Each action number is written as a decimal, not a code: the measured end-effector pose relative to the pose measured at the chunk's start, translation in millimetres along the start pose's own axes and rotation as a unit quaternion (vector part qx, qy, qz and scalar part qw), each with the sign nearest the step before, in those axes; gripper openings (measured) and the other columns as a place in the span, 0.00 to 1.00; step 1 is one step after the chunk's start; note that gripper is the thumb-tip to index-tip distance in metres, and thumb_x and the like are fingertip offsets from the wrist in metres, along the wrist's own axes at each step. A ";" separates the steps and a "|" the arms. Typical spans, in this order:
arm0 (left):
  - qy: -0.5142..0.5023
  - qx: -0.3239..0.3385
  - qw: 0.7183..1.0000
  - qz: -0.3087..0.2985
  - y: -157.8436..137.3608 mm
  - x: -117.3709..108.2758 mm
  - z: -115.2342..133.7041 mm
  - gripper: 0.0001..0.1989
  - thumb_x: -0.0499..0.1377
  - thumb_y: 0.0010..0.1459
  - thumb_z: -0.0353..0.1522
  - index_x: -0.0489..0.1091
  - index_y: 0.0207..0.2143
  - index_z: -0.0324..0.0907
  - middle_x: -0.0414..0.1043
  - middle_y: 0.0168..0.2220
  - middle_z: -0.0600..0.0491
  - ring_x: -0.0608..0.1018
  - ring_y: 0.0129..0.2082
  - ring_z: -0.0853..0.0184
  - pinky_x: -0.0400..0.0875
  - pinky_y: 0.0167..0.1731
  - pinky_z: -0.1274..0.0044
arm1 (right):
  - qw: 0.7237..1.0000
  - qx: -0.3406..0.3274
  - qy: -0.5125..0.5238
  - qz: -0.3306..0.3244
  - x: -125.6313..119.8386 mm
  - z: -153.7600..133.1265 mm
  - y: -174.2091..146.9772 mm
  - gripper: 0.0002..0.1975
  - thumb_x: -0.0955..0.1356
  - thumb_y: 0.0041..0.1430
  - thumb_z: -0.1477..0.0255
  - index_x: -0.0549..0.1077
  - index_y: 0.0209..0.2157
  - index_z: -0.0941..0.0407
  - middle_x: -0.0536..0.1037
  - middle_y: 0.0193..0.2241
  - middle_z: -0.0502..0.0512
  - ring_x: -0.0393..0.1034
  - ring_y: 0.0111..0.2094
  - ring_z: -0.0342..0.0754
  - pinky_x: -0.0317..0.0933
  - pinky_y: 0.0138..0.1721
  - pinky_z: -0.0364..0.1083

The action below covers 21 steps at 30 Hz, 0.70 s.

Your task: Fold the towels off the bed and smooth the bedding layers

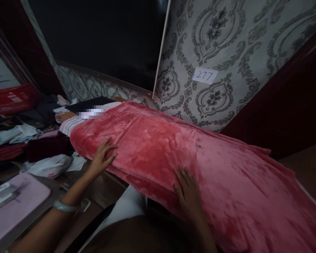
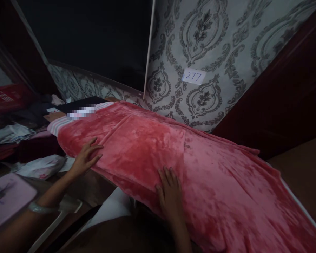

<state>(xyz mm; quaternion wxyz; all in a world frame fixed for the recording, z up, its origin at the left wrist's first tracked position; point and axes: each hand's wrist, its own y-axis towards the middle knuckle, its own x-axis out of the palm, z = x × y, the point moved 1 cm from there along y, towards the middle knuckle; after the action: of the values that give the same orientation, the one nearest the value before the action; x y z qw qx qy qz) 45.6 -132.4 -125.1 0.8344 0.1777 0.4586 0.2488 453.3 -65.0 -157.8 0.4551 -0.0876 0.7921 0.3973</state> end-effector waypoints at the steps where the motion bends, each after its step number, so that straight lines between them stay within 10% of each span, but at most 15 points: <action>1: -0.019 -0.011 1.000 0.003 0.0 1.2 -0.6 0.25 0.55 0.62 0.51 0.74 0.47 0.41 0.58 0.68 0.37 0.64 0.67 0.51 0.62 0.64 0.57 | 1.000 -0.002 -0.001 0.000 0.4 0.3 -0.1 0.25 0.57 0.73 0.63 0.62 0.68 0.51 0.66 0.65 0.56 0.58 0.66 0.57 0.53 0.63 0.61; 21: -0.084 -0.089 0.988 0.099 5.8 4.0 6.1 0.14 0.57 0.56 0.43 0.72 0.32 0.41 0.75 0.49 0.40 0.77 0.53 0.57 0.70 0.55 0.63 | 0.999 0.040 -0.008 -0.032 0.0 -0.7 -2.6 0.25 0.56 0.73 0.62 0.65 0.66 0.50 0.64 0.67 0.56 0.55 0.68 0.57 0.53 0.64 0.63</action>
<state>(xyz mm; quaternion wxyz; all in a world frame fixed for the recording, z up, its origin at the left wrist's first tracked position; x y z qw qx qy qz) 51.1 -125.8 -121.6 0.8538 0.1674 0.3429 0.3542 454.2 -67.3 -159.1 0.4772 -0.0909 0.8003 0.3515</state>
